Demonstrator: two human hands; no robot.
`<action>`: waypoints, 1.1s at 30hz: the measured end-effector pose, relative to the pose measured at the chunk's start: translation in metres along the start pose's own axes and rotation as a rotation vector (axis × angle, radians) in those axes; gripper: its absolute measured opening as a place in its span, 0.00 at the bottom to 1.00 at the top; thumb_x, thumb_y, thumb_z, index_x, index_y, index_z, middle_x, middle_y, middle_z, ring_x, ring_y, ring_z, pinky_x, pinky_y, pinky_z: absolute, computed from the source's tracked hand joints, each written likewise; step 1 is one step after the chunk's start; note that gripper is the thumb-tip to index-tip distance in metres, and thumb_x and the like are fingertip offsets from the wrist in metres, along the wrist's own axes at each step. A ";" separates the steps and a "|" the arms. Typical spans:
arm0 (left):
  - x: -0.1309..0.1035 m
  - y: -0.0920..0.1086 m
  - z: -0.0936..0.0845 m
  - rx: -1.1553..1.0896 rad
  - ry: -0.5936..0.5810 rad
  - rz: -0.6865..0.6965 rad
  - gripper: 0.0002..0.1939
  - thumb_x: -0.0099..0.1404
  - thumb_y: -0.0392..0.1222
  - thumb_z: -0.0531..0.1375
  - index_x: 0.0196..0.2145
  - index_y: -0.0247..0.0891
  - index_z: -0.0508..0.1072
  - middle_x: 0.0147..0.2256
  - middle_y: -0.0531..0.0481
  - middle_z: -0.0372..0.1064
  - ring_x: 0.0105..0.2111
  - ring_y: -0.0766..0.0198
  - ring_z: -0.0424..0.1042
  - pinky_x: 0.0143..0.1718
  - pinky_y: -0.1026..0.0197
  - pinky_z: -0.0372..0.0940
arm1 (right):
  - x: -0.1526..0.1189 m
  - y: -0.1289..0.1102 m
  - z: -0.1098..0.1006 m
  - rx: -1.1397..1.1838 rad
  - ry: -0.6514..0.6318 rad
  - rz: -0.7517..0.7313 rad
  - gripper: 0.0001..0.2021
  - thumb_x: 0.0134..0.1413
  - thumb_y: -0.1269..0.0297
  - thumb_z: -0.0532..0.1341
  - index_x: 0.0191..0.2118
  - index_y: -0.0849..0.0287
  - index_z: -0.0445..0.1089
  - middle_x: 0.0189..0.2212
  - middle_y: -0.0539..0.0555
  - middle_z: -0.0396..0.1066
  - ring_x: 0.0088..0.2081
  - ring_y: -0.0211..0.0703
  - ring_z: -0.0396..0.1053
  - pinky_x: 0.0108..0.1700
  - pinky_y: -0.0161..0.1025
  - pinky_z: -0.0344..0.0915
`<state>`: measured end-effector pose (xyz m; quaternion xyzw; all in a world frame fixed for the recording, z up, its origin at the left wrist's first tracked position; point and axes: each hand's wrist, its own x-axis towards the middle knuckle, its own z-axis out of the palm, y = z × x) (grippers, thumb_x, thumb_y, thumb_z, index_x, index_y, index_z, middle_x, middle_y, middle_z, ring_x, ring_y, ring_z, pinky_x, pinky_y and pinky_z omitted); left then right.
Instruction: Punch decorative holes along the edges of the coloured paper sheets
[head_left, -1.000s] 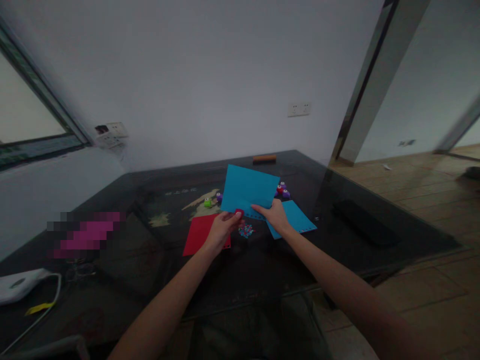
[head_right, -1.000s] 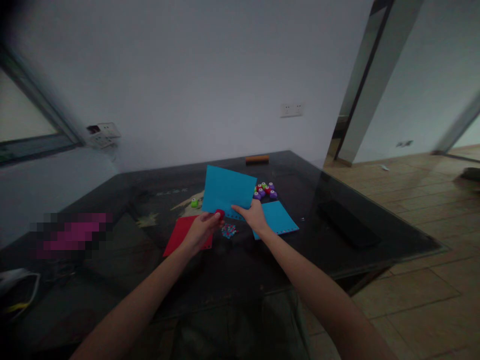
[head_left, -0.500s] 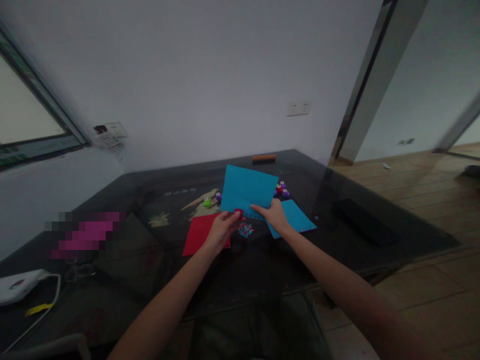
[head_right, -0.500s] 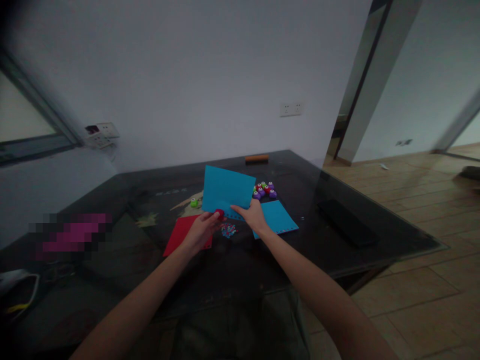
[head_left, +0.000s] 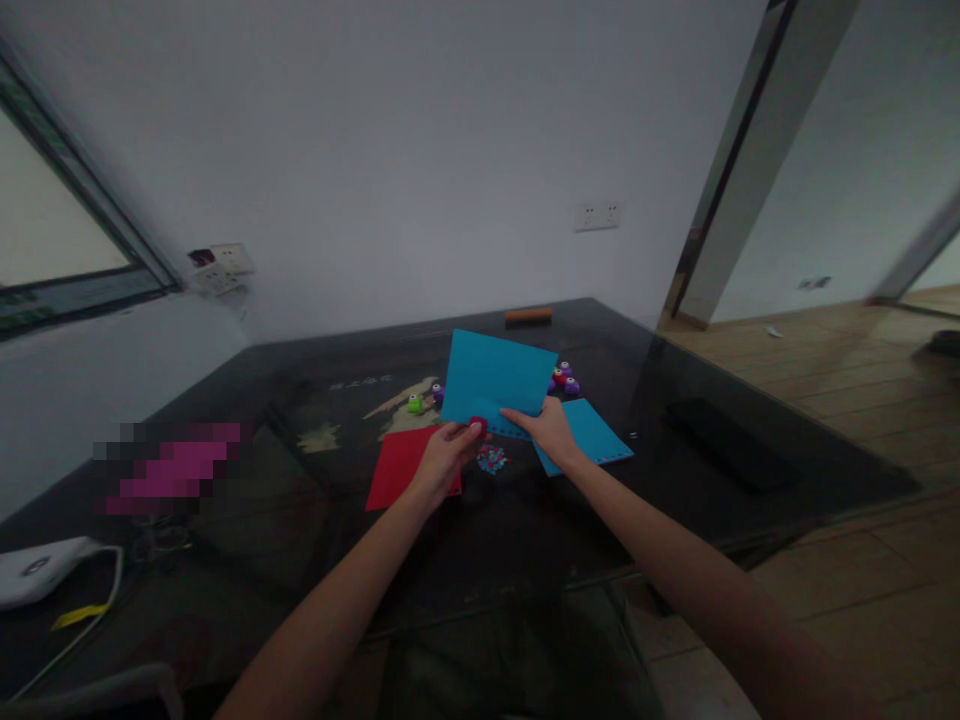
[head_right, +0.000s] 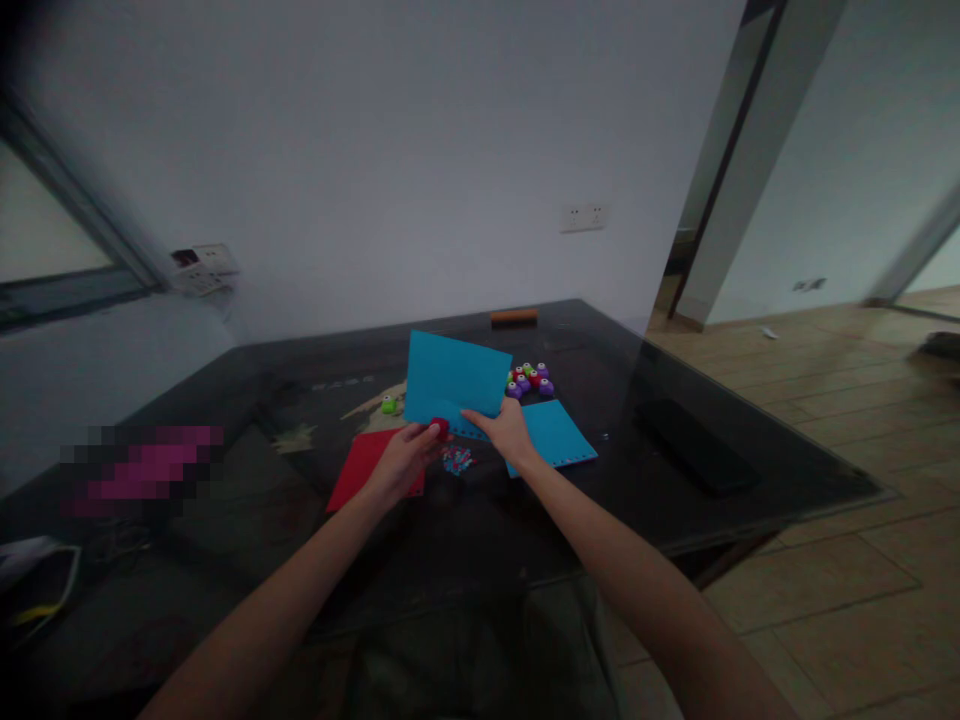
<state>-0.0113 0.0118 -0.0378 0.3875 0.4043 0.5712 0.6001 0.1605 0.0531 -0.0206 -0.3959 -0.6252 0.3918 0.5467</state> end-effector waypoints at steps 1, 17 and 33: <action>0.000 0.000 0.000 0.000 0.002 0.000 0.14 0.49 0.42 0.68 0.33 0.33 0.74 0.35 0.45 0.72 0.34 0.63 0.72 0.35 0.61 0.67 | 0.000 0.000 0.000 0.002 0.000 0.002 0.17 0.38 0.57 0.67 0.35 0.62 0.73 0.39 0.60 0.75 0.40 0.52 0.73 0.45 0.48 0.68; -0.001 0.000 0.001 0.005 -0.001 -0.020 0.14 0.49 0.43 0.67 0.33 0.34 0.73 0.35 0.47 0.72 0.35 0.64 0.72 0.35 0.63 0.65 | 0.000 -0.001 0.000 0.015 -0.009 0.003 0.19 0.38 0.55 0.67 0.37 0.62 0.73 0.39 0.60 0.74 0.42 0.53 0.72 0.46 0.49 0.67; -0.001 0.000 0.000 0.004 -0.018 -0.016 0.15 0.50 0.44 0.67 0.33 0.35 0.73 0.35 0.47 0.72 0.34 0.64 0.71 0.35 0.63 0.64 | 0.000 -0.001 0.000 0.005 0.007 0.015 0.17 0.38 0.57 0.67 0.36 0.62 0.73 0.39 0.61 0.74 0.41 0.52 0.72 0.46 0.49 0.67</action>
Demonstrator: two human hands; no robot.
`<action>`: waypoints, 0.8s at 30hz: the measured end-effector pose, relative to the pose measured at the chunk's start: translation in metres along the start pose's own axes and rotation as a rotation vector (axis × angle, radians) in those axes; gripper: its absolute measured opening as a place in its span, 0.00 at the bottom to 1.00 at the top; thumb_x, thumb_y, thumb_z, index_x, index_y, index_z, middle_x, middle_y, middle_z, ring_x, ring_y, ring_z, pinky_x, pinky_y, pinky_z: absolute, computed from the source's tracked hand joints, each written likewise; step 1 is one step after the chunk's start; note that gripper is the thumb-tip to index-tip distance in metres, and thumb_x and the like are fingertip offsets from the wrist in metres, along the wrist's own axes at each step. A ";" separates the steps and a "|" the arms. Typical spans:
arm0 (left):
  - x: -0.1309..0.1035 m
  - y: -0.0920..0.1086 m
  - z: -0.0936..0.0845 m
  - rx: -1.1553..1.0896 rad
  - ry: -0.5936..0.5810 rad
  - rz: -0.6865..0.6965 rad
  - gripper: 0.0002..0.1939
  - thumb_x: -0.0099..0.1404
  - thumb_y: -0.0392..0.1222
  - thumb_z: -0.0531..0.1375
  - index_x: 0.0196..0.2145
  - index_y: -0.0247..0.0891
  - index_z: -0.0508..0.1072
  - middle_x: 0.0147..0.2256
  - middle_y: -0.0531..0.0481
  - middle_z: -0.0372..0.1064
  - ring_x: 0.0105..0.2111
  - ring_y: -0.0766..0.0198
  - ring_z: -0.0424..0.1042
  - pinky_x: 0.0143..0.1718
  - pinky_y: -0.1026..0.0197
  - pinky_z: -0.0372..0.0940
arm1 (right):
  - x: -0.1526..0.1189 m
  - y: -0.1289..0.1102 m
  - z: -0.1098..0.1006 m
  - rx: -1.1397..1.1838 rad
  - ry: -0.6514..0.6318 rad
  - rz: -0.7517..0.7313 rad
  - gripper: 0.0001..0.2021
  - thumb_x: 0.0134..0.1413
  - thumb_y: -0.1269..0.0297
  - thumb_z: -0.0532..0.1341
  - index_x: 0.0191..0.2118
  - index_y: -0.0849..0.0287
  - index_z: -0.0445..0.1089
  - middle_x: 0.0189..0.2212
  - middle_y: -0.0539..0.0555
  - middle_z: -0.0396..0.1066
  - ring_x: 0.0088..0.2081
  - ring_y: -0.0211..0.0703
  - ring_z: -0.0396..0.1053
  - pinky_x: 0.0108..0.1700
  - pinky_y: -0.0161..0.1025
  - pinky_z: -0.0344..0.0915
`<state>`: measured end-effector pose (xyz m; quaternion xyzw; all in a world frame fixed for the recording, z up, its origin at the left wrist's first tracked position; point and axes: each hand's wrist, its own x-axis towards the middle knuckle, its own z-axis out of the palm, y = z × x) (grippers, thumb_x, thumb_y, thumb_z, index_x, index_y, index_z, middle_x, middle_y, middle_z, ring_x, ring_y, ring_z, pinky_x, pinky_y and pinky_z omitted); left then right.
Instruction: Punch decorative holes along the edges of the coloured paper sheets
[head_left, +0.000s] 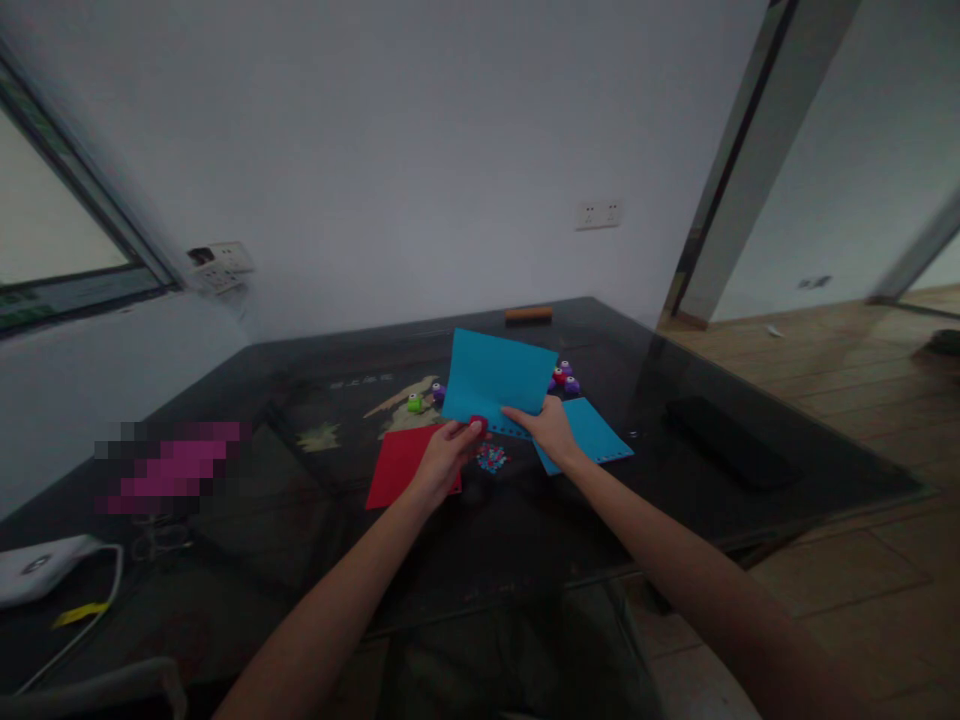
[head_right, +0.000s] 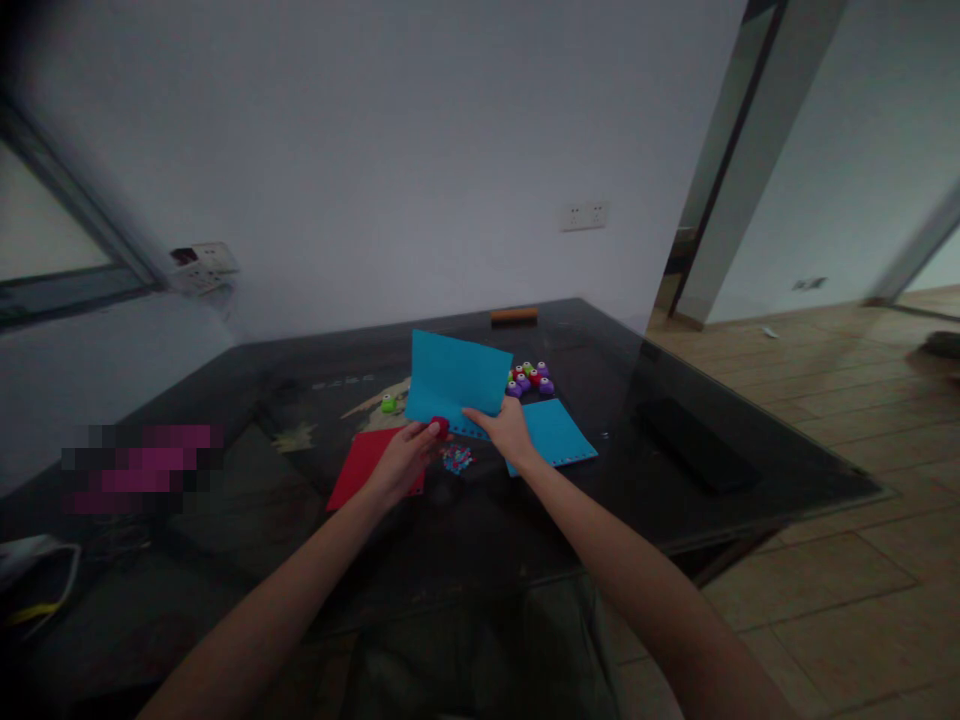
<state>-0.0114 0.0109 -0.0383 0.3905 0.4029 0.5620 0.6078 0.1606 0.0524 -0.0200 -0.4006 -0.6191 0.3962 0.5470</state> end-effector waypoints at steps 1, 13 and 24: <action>0.000 0.000 0.000 -0.001 -0.002 0.003 0.15 0.50 0.44 0.67 0.34 0.35 0.73 0.35 0.47 0.72 0.34 0.64 0.71 0.35 0.63 0.64 | 0.000 0.000 0.000 0.004 0.001 0.003 0.18 0.38 0.57 0.67 0.36 0.63 0.73 0.39 0.61 0.74 0.40 0.52 0.72 0.46 0.49 0.67; -0.001 0.001 0.002 -0.007 0.020 0.003 0.15 0.48 0.44 0.68 0.33 0.34 0.73 0.35 0.45 0.73 0.34 0.63 0.72 0.36 0.63 0.64 | 0.000 0.000 0.000 -0.007 -0.011 -0.010 0.18 0.38 0.55 0.67 0.36 0.62 0.73 0.39 0.60 0.75 0.41 0.52 0.72 0.45 0.49 0.68; 0.000 0.000 0.001 -0.021 0.022 0.014 0.14 0.48 0.44 0.68 0.32 0.34 0.74 0.35 0.47 0.73 0.35 0.64 0.71 0.36 0.63 0.64 | 0.000 0.002 0.000 -0.013 0.006 -0.022 0.19 0.38 0.56 0.67 0.37 0.63 0.73 0.39 0.61 0.74 0.40 0.52 0.73 0.46 0.50 0.67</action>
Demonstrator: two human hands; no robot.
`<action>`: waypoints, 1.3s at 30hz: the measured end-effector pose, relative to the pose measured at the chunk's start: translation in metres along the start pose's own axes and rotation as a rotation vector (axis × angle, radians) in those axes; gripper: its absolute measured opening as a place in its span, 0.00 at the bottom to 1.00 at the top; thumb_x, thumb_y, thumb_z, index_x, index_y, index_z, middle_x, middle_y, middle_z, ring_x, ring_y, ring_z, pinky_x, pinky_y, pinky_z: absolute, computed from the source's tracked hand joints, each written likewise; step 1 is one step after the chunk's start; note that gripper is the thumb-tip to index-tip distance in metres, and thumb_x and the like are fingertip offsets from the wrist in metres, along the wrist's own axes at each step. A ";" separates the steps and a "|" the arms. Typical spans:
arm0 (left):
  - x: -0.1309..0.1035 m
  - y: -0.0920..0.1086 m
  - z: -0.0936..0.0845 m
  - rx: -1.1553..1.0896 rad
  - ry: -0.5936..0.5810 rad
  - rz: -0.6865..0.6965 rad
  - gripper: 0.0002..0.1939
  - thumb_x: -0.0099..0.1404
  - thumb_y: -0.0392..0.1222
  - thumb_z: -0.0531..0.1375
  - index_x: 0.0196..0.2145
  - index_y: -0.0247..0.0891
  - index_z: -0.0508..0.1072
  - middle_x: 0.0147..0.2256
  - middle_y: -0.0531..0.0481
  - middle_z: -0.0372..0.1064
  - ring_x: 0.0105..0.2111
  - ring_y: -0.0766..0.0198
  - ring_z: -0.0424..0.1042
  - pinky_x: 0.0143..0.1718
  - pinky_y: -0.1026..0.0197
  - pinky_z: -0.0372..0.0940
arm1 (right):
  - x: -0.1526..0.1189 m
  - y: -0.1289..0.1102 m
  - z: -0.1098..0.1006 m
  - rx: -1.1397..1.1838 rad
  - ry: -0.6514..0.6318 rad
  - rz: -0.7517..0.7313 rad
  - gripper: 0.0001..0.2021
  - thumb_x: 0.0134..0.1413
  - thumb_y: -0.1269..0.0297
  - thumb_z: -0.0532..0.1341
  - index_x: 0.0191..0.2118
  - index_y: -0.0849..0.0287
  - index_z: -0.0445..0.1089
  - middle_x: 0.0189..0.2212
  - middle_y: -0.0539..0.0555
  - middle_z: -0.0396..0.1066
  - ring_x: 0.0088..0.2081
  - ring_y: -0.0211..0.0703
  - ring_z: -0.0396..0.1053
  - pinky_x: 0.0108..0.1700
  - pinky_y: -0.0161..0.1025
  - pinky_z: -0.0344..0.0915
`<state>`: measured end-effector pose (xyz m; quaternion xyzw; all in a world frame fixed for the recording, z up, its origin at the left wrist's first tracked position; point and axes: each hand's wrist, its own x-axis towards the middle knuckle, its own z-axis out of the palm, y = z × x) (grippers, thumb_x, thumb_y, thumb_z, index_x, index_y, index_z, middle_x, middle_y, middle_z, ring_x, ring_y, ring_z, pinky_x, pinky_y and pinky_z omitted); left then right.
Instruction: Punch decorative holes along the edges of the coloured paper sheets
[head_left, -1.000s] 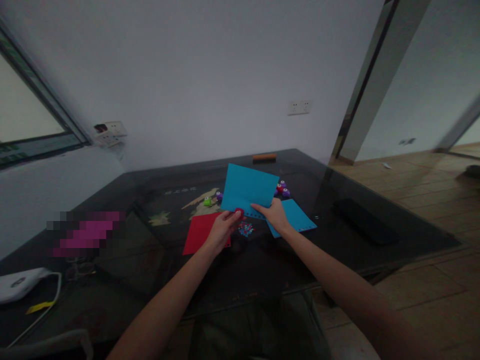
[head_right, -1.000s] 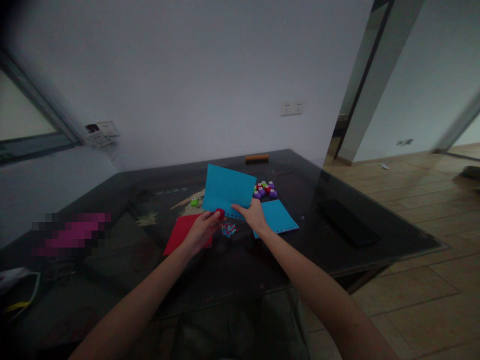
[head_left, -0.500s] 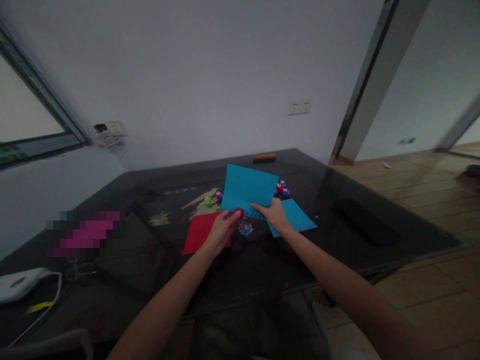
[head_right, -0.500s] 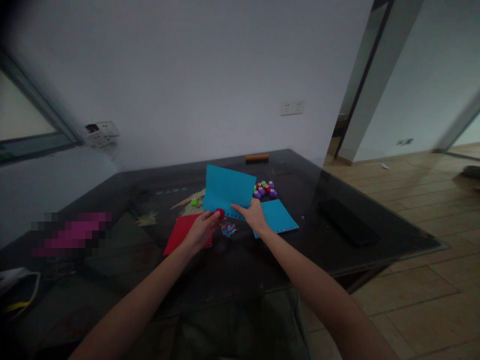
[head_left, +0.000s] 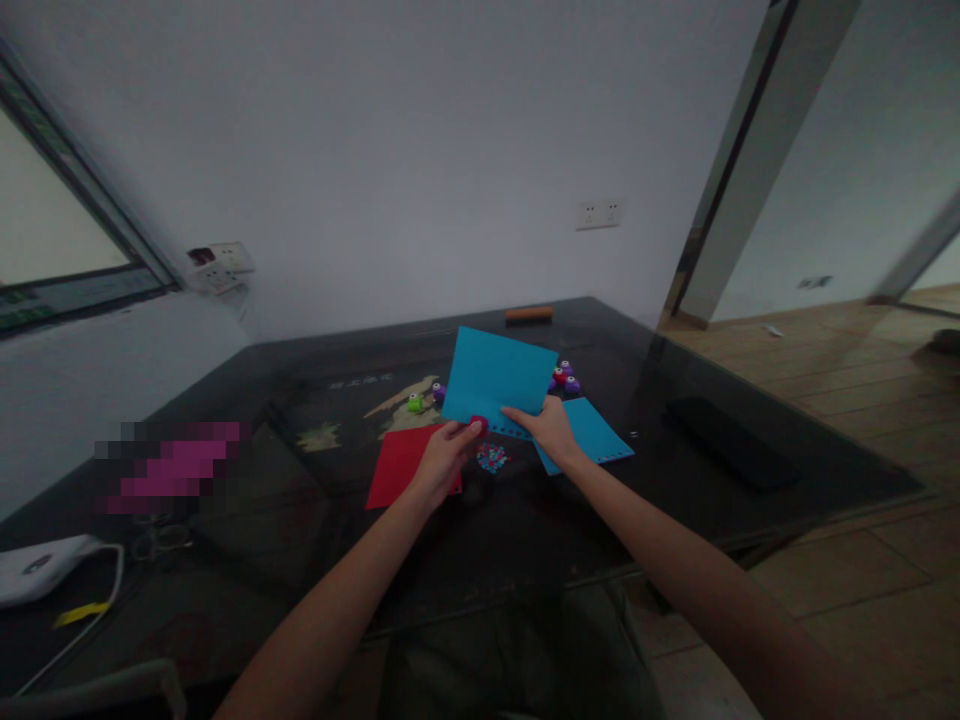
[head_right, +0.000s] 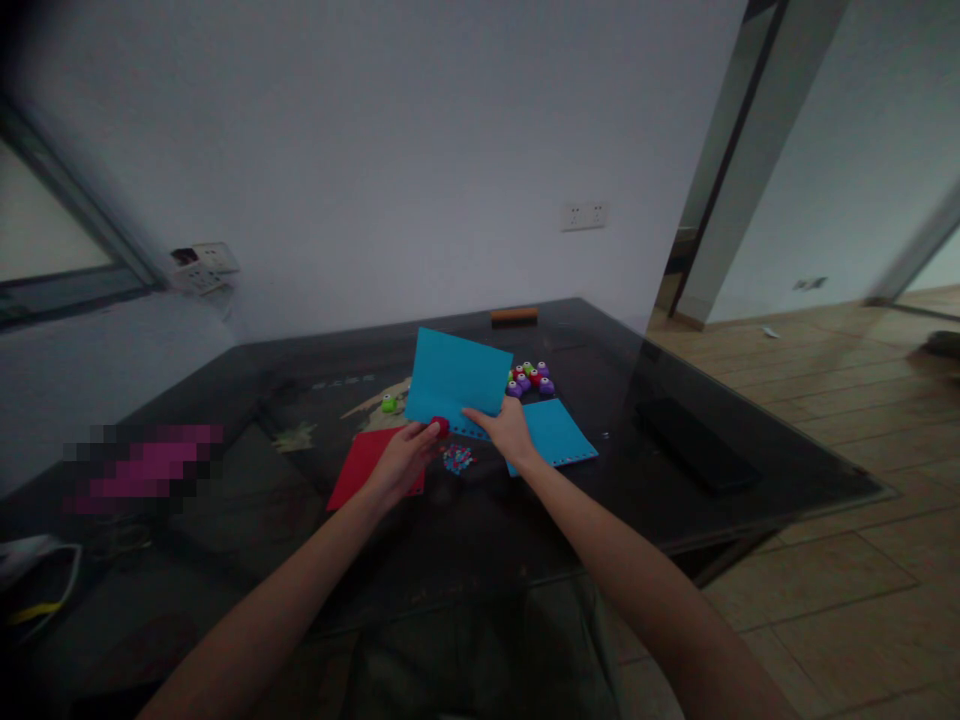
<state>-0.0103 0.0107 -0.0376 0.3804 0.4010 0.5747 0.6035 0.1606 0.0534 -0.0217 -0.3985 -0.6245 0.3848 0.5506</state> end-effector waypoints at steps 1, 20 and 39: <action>0.000 0.000 0.000 -0.001 0.005 0.001 0.14 0.48 0.44 0.68 0.32 0.34 0.74 0.35 0.47 0.73 0.35 0.64 0.71 0.36 0.62 0.63 | 0.000 0.000 0.000 0.004 -0.001 -0.001 0.19 0.38 0.56 0.67 0.37 0.62 0.73 0.39 0.60 0.74 0.40 0.52 0.73 0.46 0.49 0.67; -0.001 0.001 0.001 0.006 0.008 0.008 0.13 0.48 0.43 0.68 0.31 0.35 0.74 0.34 0.47 0.73 0.35 0.63 0.71 0.34 0.64 0.63 | -0.001 -0.004 -0.001 0.002 -0.014 0.010 0.17 0.39 0.56 0.67 0.36 0.62 0.73 0.38 0.60 0.75 0.41 0.53 0.72 0.46 0.51 0.67; 0.001 -0.001 -0.001 0.030 0.031 0.022 0.16 0.46 0.46 0.69 0.31 0.34 0.74 0.34 0.46 0.73 0.34 0.62 0.71 0.35 0.62 0.62 | -0.001 0.000 0.000 0.015 -0.008 -0.005 0.18 0.39 0.57 0.67 0.37 0.62 0.73 0.38 0.60 0.75 0.41 0.53 0.72 0.46 0.50 0.67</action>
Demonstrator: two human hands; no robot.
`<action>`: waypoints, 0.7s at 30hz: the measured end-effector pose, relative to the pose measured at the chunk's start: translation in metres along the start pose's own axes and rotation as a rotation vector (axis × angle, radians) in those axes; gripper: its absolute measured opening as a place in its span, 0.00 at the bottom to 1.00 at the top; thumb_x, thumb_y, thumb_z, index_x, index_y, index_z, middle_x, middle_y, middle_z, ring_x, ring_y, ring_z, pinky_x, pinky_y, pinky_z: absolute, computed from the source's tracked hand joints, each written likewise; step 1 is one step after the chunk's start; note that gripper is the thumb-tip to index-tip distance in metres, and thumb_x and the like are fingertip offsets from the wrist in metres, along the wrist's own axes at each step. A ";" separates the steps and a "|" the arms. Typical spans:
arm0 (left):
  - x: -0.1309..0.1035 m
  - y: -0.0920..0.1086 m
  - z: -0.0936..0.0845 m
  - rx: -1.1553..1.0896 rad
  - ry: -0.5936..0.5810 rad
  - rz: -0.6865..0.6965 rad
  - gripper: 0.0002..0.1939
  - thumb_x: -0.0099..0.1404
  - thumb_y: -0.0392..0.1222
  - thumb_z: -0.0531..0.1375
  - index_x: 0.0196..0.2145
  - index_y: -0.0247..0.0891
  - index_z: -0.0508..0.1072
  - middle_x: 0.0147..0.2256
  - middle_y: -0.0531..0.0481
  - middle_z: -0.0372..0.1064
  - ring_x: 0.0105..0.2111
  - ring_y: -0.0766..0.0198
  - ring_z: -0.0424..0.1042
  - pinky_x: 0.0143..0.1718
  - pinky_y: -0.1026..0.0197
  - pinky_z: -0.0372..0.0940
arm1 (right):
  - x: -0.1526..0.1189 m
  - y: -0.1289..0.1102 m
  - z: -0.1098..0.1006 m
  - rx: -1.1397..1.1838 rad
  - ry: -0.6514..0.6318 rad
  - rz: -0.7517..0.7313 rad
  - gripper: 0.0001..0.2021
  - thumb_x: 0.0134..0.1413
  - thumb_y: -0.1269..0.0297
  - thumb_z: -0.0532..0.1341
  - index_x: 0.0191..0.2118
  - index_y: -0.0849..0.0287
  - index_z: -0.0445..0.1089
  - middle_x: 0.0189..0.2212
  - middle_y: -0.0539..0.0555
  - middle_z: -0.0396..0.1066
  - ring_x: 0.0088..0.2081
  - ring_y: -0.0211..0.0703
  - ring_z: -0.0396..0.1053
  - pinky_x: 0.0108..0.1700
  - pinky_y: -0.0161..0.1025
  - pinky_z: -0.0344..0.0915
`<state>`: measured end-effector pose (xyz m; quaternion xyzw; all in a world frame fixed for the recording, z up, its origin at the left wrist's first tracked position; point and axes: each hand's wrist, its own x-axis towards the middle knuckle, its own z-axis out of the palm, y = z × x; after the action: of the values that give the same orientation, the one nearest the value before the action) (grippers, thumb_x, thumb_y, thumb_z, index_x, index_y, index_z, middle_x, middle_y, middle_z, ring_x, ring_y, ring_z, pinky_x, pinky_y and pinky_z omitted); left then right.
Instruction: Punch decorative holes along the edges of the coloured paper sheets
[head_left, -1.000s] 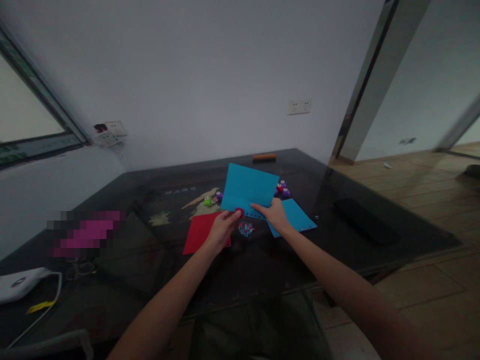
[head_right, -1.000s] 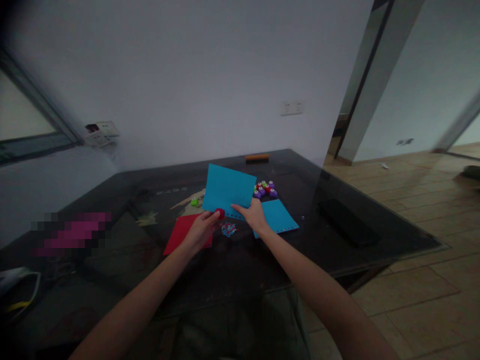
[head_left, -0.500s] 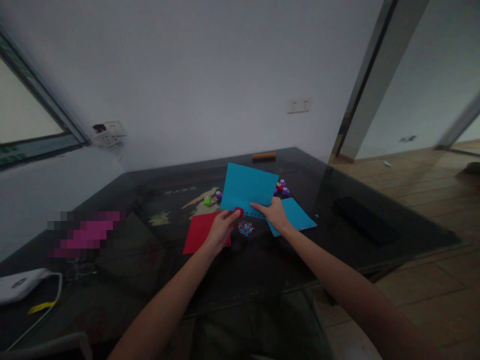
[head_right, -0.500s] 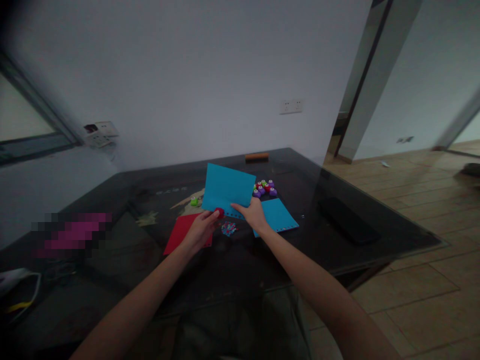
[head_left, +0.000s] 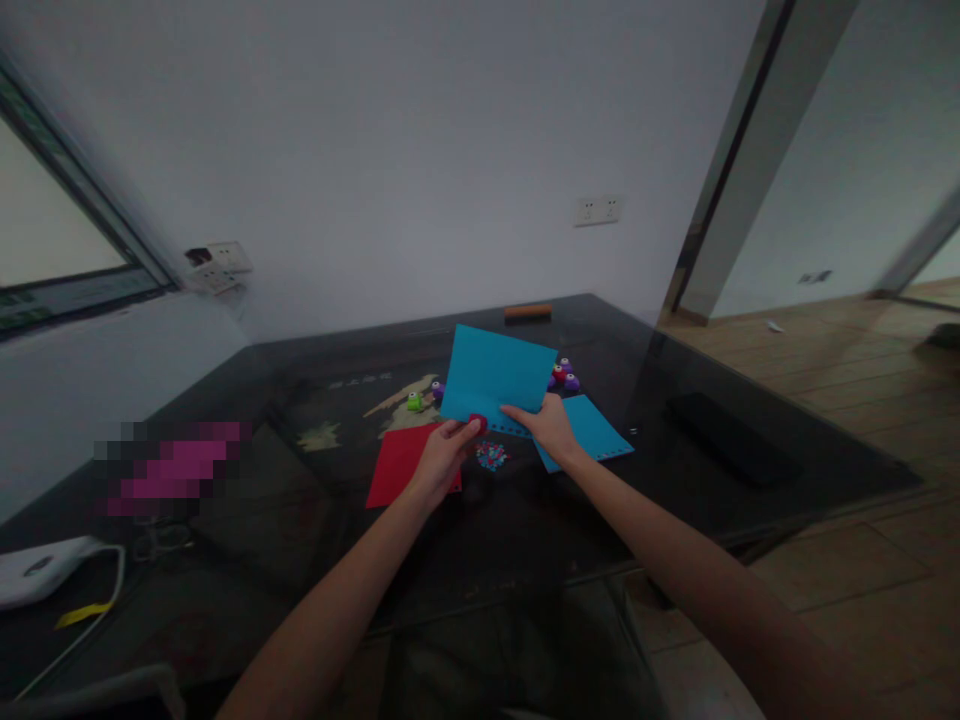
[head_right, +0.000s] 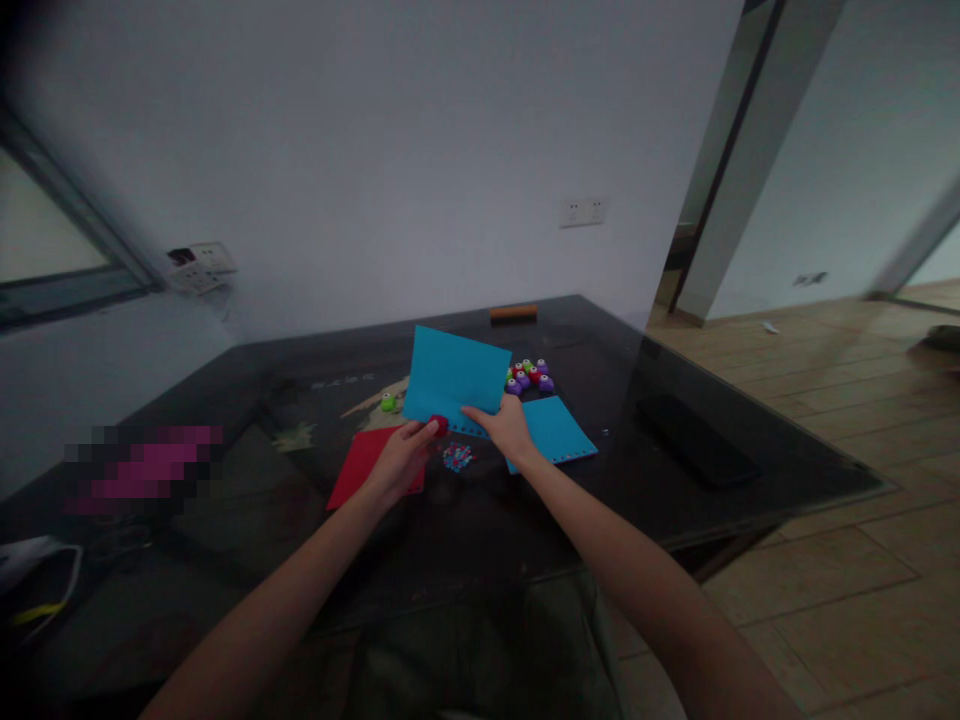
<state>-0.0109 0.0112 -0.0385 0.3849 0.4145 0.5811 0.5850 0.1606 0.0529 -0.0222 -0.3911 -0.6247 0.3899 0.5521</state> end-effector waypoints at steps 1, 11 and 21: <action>0.000 0.000 0.000 0.004 -0.001 0.002 0.16 0.46 0.45 0.68 0.31 0.34 0.74 0.34 0.46 0.73 0.35 0.62 0.71 0.34 0.62 0.62 | 0.000 0.000 0.000 0.000 0.001 0.001 0.18 0.39 0.56 0.67 0.36 0.62 0.73 0.38 0.60 0.75 0.40 0.52 0.73 0.46 0.50 0.68; -0.002 0.003 0.003 0.014 -0.008 0.031 0.14 0.47 0.44 0.68 0.31 0.34 0.75 0.34 0.46 0.74 0.34 0.62 0.71 0.34 0.63 0.62 | 0.000 0.001 0.000 0.013 -0.004 0.027 0.19 0.38 0.56 0.68 0.37 0.63 0.73 0.37 0.60 0.75 0.41 0.53 0.72 0.45 0.49 0.68; -0.002 0.003 0.002 0.054 -0.009 0.043 0.16 0.48 0.46 0.67 0.33 0.34 0.75 0.35 0.45 0.74 0.34 0.61 0.71 0.34 0.63 0.62 | 0.001 0.003 0.001 -0.004 0.004 0.000 0.18 0.39 0.57 0.67 0.37 0.62 0.73 0.38 0.60 0.75 0.42 0.53 0.72 0.46 0.50 0.68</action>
<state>-0.0101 0.0089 -0.0351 0.4121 0.4193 0.5803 0.5636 0.1602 0.0547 -0.0246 -0.3929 -0.6243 0.3877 0.5528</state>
